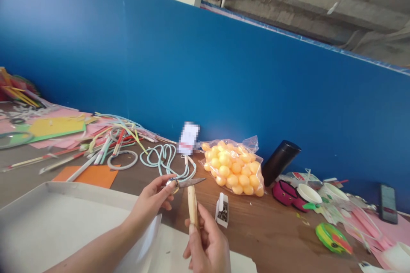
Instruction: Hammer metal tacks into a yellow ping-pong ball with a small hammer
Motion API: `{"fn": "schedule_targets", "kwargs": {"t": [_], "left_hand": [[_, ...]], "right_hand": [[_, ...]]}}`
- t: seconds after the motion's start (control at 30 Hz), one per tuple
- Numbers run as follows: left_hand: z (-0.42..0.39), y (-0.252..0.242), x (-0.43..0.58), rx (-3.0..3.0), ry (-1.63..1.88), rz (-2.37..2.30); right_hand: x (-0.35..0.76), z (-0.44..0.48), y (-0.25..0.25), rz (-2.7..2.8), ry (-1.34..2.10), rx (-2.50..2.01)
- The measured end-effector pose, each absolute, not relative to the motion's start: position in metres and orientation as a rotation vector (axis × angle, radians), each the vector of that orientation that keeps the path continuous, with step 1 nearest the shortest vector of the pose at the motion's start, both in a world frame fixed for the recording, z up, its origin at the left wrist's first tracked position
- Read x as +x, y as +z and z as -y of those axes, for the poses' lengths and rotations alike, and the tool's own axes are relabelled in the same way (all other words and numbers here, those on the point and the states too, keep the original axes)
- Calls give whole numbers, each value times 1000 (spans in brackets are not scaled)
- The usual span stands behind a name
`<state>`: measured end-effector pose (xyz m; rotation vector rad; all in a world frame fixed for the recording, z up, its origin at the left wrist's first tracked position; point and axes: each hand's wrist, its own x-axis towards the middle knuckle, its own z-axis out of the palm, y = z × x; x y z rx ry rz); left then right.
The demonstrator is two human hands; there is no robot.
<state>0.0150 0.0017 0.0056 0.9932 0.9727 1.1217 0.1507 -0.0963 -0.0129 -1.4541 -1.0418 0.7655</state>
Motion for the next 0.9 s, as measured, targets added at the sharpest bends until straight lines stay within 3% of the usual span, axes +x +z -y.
{"fn": "schedule_targets", "kwargs": {"t": [0.9], "left_hand": [[0, 7, 17, 995, 1098, -1005]], "right_hand": [[158, 88, -21, 1055, 860, -1622]]}}
